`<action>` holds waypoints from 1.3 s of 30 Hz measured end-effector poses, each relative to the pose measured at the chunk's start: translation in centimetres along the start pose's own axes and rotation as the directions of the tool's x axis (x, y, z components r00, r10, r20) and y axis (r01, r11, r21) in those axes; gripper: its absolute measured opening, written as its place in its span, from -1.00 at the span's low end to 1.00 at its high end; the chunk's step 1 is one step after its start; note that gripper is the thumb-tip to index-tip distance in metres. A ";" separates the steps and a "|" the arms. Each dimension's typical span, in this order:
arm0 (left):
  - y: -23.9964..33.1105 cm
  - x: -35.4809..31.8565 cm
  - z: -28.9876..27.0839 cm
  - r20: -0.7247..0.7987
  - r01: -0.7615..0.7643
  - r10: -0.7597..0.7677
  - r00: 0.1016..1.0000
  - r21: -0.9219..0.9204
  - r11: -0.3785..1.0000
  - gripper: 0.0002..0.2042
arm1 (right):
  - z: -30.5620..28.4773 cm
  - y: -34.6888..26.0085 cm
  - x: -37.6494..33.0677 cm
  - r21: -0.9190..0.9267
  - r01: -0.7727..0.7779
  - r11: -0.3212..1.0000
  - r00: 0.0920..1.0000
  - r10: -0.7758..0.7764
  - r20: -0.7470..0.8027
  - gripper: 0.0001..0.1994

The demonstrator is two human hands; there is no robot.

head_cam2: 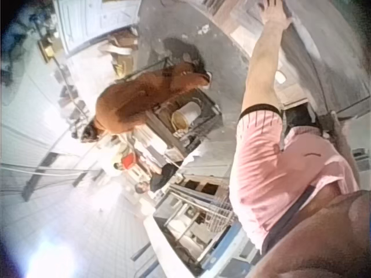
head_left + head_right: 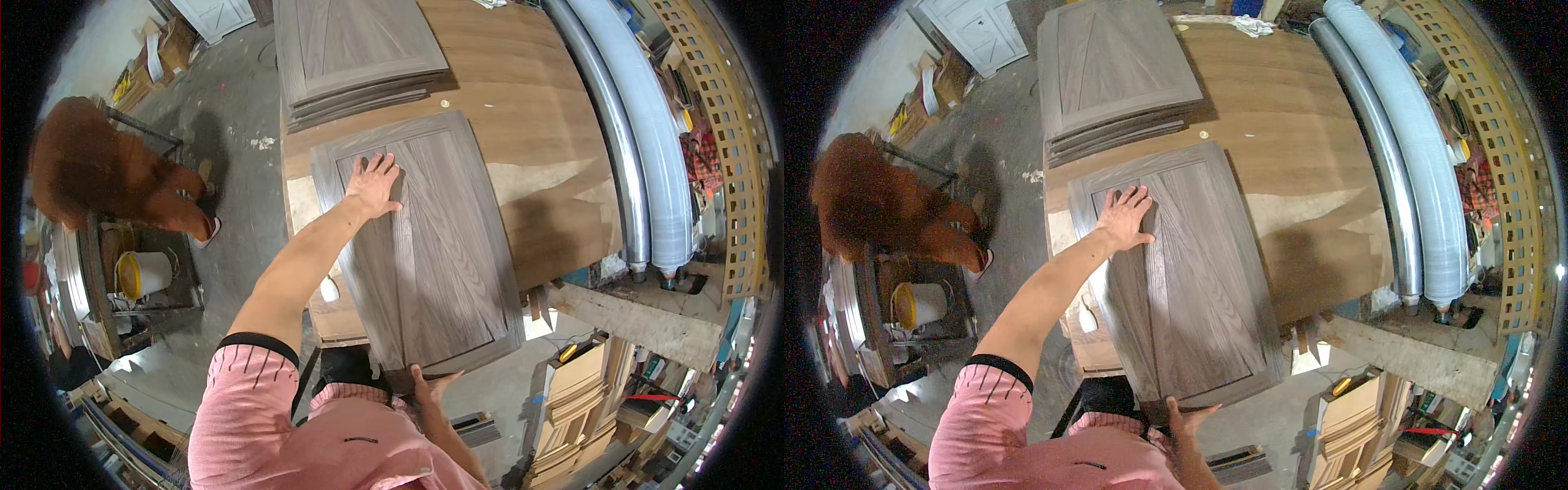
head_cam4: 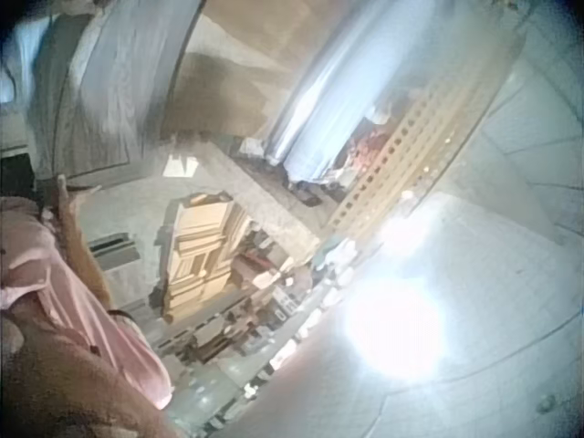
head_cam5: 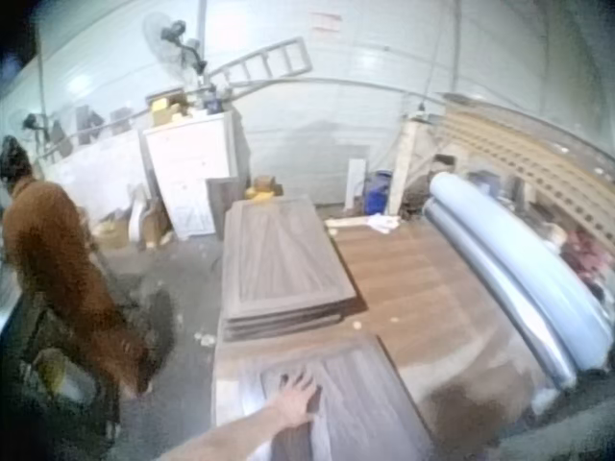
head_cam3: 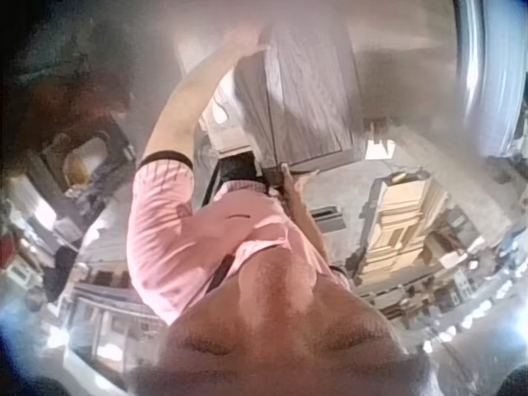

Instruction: The person applies adhesive from a tube to a wooden cabinet door panel, aligns a thin wood strip onto the glued area, and presses it down by hand to bond them. The person repeats this process for multiple panels, occasionally wiping the surface with a cloth and moving completed panels to a stack.

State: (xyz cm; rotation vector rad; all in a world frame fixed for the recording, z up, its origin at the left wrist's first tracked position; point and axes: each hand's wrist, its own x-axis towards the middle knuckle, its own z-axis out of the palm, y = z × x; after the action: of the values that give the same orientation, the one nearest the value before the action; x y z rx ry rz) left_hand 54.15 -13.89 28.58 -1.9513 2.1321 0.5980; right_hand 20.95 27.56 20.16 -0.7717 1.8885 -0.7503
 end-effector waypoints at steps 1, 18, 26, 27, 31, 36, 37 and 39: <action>-0.2 0.0 0.2 -0.004 0.003 -0.003 1.000 -0.001 1.000 -0.11 | 0.2 -0.7 -0.2 0.002 -0.037 0.999 0.999 0.037 0.007 0.44; 0.6 -0.3 -0.5 0.062 0.027 -0.028 0.998 0.020 0.999 -0.13 | -0.8 -0.3 0.5 -0.169 -0.043 0.985 0.999 0.042 -0.013 0.51; 0.4 -0.8 -0.7 0.068 0.074 -0.075 0.995 0.014 0.997 -0.11 | -0.4 -1.0 0.3 -0.194 -0.114 0.974 0.993 0.114 -0.015 0.54; 0.3 -0.9 -0.5 0.063 0.082 -0.083 0.995 0.018 0.997 -0.11 | -0.2 -2.2 0.0 -0.301 -0.224 0.927 0.975 0.217 -0.054 0.53; 0.8 -1.5 0.6 0.040 0.071 -0.072 0.997 0.037 0.997 -0.17 | 0.4 -6.3 -1.5 -0.612 -0.193 0.767 0.972 0.062 -0.228 0.43; 8.6 -10.8 12.5 -0.301 -0.298 0.306 0.903 0.072 0.952 -0.21 | 0.0 -8.7 2.4 -0.782 0.385 0.491 0.859 -0.501 0.108 0.11; 11.2 -13.5 14.0 -0.266 -0.337 0.324 0.908 -0.005 0.941 -0.19 | 0.5 -8.8 3.4 -0.746 0.417 0.518 0.854 -0.504 0.127 -0.02; 12.7 -15.2 14.0 -0.212 -0.373 0.350 0.913 -0.079 0.925 -0.16 | 2.3 -9.5 4.1 -0.800 0.385 0.460 0.856 -0.503 0.122 -0.11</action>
State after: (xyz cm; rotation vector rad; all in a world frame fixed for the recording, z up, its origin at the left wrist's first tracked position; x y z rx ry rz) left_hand 41.58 6.41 24.22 -1.7388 2.6712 0.6275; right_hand 23.40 18.11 24.39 -1.9145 2.1596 -0.1648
